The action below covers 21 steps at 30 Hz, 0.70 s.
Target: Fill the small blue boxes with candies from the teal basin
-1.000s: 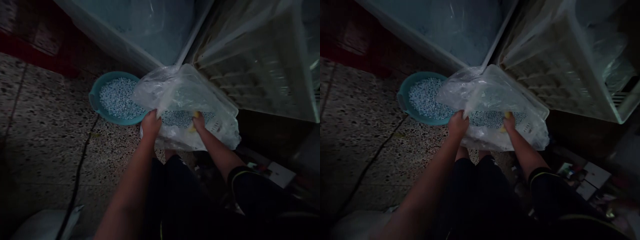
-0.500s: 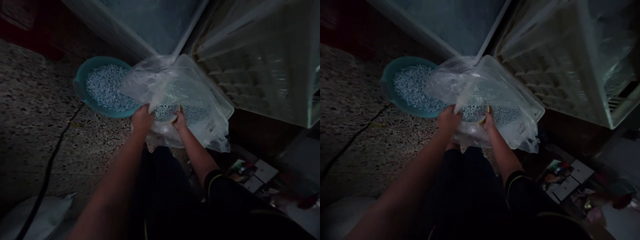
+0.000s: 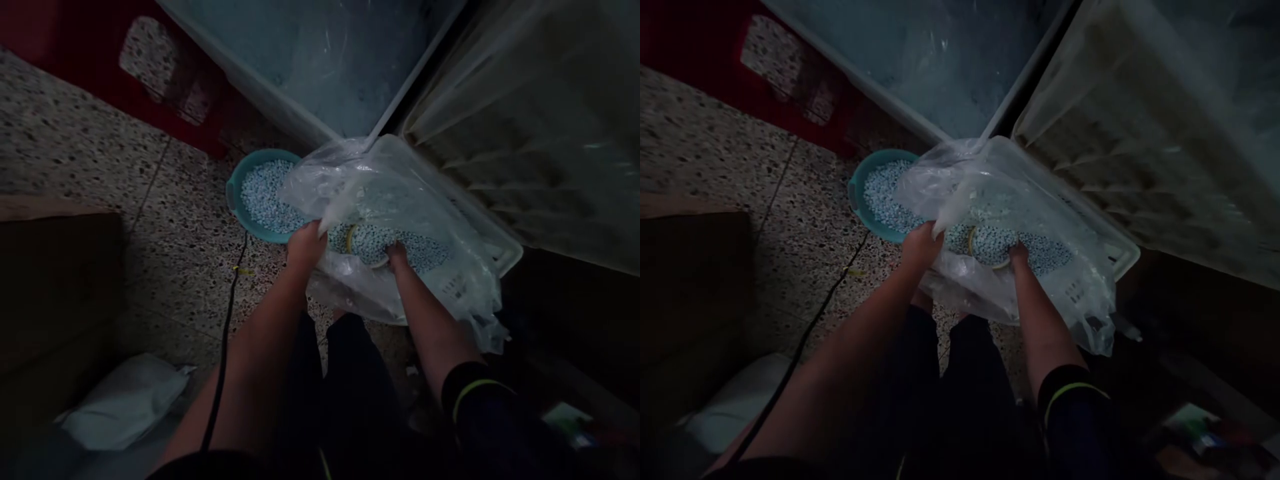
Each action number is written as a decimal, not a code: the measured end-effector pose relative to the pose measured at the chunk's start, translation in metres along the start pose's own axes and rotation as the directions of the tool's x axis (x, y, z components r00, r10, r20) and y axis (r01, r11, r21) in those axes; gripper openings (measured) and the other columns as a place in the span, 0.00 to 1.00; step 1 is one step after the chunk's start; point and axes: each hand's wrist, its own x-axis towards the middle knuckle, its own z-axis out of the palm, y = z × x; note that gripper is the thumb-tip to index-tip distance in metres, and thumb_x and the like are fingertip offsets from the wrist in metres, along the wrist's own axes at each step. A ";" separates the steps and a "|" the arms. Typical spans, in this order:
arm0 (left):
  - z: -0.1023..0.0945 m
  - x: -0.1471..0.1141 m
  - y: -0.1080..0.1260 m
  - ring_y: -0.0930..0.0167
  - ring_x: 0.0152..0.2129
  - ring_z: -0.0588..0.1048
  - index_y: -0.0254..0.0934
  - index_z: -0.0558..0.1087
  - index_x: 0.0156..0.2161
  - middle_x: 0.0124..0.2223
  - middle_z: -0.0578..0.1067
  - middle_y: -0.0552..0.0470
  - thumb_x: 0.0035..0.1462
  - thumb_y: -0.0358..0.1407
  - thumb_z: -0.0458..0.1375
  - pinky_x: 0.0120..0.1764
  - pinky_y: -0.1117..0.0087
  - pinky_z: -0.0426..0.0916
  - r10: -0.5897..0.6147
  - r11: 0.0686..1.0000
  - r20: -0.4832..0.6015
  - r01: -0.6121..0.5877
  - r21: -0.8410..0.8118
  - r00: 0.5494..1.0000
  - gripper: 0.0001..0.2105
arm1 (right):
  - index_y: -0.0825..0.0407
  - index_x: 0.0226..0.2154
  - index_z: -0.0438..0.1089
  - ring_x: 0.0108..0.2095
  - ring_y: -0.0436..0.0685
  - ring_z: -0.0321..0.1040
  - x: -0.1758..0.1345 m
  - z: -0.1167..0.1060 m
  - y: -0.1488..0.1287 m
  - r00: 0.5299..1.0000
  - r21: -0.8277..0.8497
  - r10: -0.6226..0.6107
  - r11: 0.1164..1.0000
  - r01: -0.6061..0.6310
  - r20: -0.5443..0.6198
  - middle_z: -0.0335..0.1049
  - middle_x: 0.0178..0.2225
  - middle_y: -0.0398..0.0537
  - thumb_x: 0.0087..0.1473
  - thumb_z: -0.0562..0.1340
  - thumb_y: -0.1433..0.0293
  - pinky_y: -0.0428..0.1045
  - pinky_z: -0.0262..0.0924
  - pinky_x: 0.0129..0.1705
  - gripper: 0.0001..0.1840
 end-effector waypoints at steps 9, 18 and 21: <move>-0.001 -0.001 0.002 0.56 0.51 0.79 0.36 0.77 0.56 0.52 0.81 0.41 0.65 0.38 0.57 0.53 0.62 0.70 0.002 0.990 -0.015 -0.004 -0.140 1.000 0.17 | 0.53 0.41 0.77 0.47 0.66 0.74 -0.067 -0.031 0.020 0.974 0.040 0.033 0.999 -0.025 -0.224 0.80 0.43 0.54 0.38 0.61 0.68 0.56 0.70 0.48 0.23; -0.022 -0.039 -0.026 0.54 0.55 0.77 0.31 0.74 0.59 0.55 0.79 0.34 0.64 0.48 0.59 0.61 0.54 0.68 0.114 0.719 -0.143 -0.181 -0.671 0.983 0.26 | 0.52 0.40 0.76 0.41 0.62 0.72 -0.180 -0.042 -0.051 0.875 0.152 -0.086 0.972 0.179 -0.476 0.77 0.38 0.48 0.35 0.60 0.63 0.55 0.70 0.42 0.27; -0.046 -0.070 -0.047 0.56 0.61 0.73 0.36 0.75 0.58 0.61 0.76 0.38 0.65 0.56 0.55 0.65 0.54 0.65 0.195 0.502 -0.243 -0.310 -0.808 0.950 0.28 | 0.53 0.41 0.75 0.37 0.59 0.72 -0.211 -0.022 -0.088 0.882 0.242 -0.097 0.943 0.230 -0.460 0.75 0.33 0.45 0.35 0.59 0.63 0.52 0.70 0.38 0.27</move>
